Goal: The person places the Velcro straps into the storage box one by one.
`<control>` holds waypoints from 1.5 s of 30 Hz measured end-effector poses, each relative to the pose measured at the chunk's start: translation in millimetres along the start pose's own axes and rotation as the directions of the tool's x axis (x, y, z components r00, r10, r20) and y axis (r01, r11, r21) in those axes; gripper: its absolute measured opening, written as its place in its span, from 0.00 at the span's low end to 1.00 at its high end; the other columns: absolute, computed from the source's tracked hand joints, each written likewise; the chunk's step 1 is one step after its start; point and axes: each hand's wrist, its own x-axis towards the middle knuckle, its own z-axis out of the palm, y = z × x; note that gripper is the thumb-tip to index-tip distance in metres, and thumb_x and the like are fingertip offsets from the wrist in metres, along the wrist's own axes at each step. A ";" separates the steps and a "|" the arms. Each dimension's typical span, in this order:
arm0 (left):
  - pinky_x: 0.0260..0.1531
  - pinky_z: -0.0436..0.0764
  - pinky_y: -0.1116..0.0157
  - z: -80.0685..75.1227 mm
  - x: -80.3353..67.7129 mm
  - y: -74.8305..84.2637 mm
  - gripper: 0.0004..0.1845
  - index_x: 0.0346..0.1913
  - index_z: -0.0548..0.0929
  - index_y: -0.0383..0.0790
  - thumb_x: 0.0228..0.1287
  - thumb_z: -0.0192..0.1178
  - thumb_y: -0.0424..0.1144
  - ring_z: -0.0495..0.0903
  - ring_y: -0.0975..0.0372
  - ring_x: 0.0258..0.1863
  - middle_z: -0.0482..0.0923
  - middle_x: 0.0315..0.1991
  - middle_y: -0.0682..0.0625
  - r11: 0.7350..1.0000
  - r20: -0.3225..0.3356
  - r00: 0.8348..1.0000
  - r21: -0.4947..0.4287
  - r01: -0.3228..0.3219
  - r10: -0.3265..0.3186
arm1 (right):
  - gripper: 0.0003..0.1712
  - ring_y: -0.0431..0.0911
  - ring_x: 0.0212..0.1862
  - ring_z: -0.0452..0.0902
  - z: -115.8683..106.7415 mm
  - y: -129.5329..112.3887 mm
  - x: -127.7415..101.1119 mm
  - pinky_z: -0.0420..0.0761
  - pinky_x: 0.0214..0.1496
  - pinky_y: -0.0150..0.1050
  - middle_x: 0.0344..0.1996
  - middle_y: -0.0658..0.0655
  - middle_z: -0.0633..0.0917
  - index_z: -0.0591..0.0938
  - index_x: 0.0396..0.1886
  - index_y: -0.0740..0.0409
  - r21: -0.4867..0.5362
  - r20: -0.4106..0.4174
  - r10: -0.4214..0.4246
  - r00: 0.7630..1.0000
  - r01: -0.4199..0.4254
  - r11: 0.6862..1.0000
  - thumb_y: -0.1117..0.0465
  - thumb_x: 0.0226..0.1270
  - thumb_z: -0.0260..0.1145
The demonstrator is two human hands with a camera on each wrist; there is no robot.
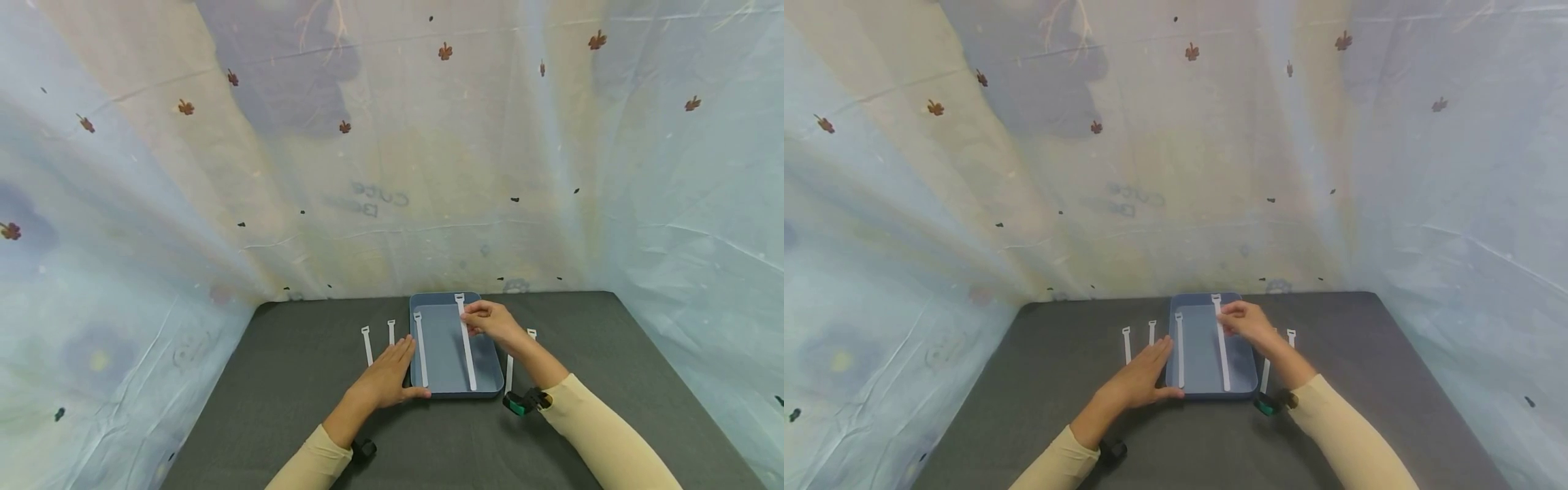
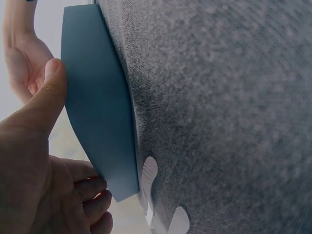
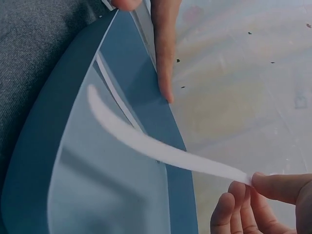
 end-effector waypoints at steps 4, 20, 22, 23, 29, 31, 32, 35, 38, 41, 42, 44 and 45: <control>0.85 0.55 0.51 0.2 0.8 -0.4 0.61 0.86 0.53 0.33 0.68 0.65 0.71 0.52 0.50 0.86 0.49 0.87 0.40 1.000 0.005 1.000 0.004 0.003 -0.003 | 0.16 0.56 0.44 0.87 5.4 -1.5 4.4 0.88 0.55 0.57 0.40 0.62 0.90 0.81 0.56 0.72 0.000 0.015 -0.005 1.000 0.005 1.000 0.61 0.81 0.67; 0.85 0.54 0.52 1.0 3.1 -3.2 0.62 0.87 0.52 0.33 0.67 0.63 0.73 0.51 0.51 0.87 0.48 0.88 0.41 1.000 0.011 1.000 0.019 0.009 -0.010 | 0.16 0.56 0.41 0.88 24.9 1.3 25.6 0.90 0.53 0.55 0.45 0.75 0.88 0.81 0.56 0.77 0.026 0.021 -0.027 0.999 0.027 0.999 0.65 0.81 0.66; 0.85 0.54 0.52 0.3 2.9 -3.3 0.62 0.86 0.53 0.33 0.67 0.64 0.73 0.51 0.50 0.86 0.49 0.88 0.40 1.000 0.008 1.000 0.021 0.005 -0.005 | 0.15 0.58 0.42 0.88 26.6 3.0 28.6 0.88 0.56 0.60 0.45 0.74 0.88 0.81 0.55 0.76 0.029 0.017 -0.024 1.000 0.023 0.999 0.65 0.80 0.66; 0.85 0.55 0.52 0.3 2.9 -3.4 0.62 0.86 0.53 0.32 0.67 0.64 0.73 0.52 0.50 0.86 0.49 0.88 0.40 1.000 0.008 1.000 0.022 0.003 -0.003 | 0.16 0.58 0.42 0.88 27.2 3.3 29.3 0.88 0.56 0.60 0.45 0.75 0.88 0.81 0.55 0.76 0.030 0.021 -0.025 0.999 0.025 0.999 0.65 0.80 0.66; 0.84 0.55 0.50 -0.9 2.7 -3.2 0.61 0.86 0.53 0.31 0.69 0.64 0.72 0.52 0.48 0.86 0.49 0.87 0.39 1.000 0.009 1.000 0.022 -0.008 0.007 | 0.16 0.58 0.43 0.87 32.4 5.4 35.2 0.88 0.57 0.61 0.43 0.71 0.88 0.80 0.55 0.76 0.043 0.035 -0.009 0.999 0.007 0.999 0.65 0.80 0.67; 0.84 0.55 0.50 -0.8 2.6 -3.3 0.61 0.86 0.53 0.31 0.69 0.64 0.71 0.52 0.48 0.86 0.49 0.87 0.38 1.000 0.010 1.000 0.024 -0.010 0.010 | 0.15 0.59 0.43 0.87 34.9 5.6 37.3 0.88 0.56 0.60 0.42 0.69 0.89 0.80 0.55 0.76 0.042 0.029 -0.001 1.000 0.000 0.999 0.66 0.80 0.67; 0.84 0.55 0.50 -0.9 2.5 -3.1 0.61 0.86 0.53 0.31 0.69 0.64 0.71 0.52 0.48 0.86 0.49 0.87 0.38 1.000 0.010 1.000 0.026 -0.011 0.010 | 0.15 0.59 0.43 0.87 36.3 5.9 38.3 0.88 0.56 0.60 0.41 0.68 0.89 0.81 0.55 0.76 0.037 0.025 0.002 1.000 -0.002 0.999 0.66 0.80 0.67; 0.84 0.55 0.50 -0.4 2.5 -3.0 0.61 0.86 0.53 0.31 0.69 0.64 0.72 0.51 0.48 0.86 0.49 0.87 0.39 1.000 0.012 1.000 0.022 -0.007 0.007 | 0.14 0.59 0.42 0.87 39.7 6.7 40.0 0.89 0.53 0.58 0.39 0.66 0.89 0.81 0.54 0.76 0.025 0.014 0.005 1.000 -0.005 1.000 0.66 0.79 0.67; 0.85 0.54 0.52 0.4 2.4 -2.6 0.61 0.86 0.53 0.32 0.68 0.63 0.73 0.51 0.50 0.86 0.48 0.88 0.40 1.000 0.015 1.000 0.020 0.001 -0.001 | 0.12 0.55 0.40 0.87 43.4 9.6 42.1 0.90 0.52 0.56 0.38 0.65 0.89 0.82 0.52 0.74 0.013 0.001 0.018 1.000 -0.018 1.000 0.67 0.78 0.67; 0.85 0.54 0.53 1.9 2.4 -2.4 0.62 0.87 0.52 0.33 0.68 0.62 0.74 0.50 0.52 0.87 0.48 0.88 0.41 1.000 0.016 1.000 0.023 0.007 -0.007 | 0.10 0.52 0.38 0.87 46.4 12.9 44.1 0.91 0.50 0.54 0.38 0.66 0.89 0.83 0.50 0.73 -0.002 -0.007 0.032 0.999 -0.032 0.999 0.68 0.78 0.68; 0.85 0.54 0.53 2.3 2.4 -2.4 0.61 0.87 0.52 0.33 0.68 0.63 0.74 0.50 0.52 0.87 0.48 0.88 0.41 1.000 0.014 1.000 0.024 0.006 -0.006 | 0.10 0.52 0.38 0.87 47.3 14.0 45.1 0.91 0.50 0.53 0.38 0.66 0.89 0.84 0.49 0.73 -0.003 -0.014 0.042 0.999 -0.042 0.999 0.68 0.77 0.68; 0.85 0.54 0.53 3.1 2.4 -2.9 0.61 0.87 0.53 0.33 0.68 0.63 0.73 0.51 0.52 0.87 0.48 0.88 0.41 1.000 0.010 1.000 0.025 0.005 -0.005 | 0.10 0.52 0.38 0.87 48.6 15.5 46.7 0.91 0.49 0.52 0.38 0.66 0.90 0.84 0.49 0.72 -0.008 -0.016 0.053 0.998 -0.053 0.999 0.68 0.77 0.69; 0.85 0.54 0.53 3.4 2.4 -3.1 0.61 0.86 0.53 0.33 0.68 0.63 0.73 0.51 0.52 0.87 0.49 0.88 0.41 1.000 0.008 1.000 0.025 0.004 -0.004 | 0.10 0.53 0.38 0.87 49.2 16.1 47.5 0.91 0.48 0.52 0.38 0.66 0.90 0.84 0.49 0.72 -0.009 -0.016 0.059 0.998 -0.059 0.998 0.68 0.77 0.69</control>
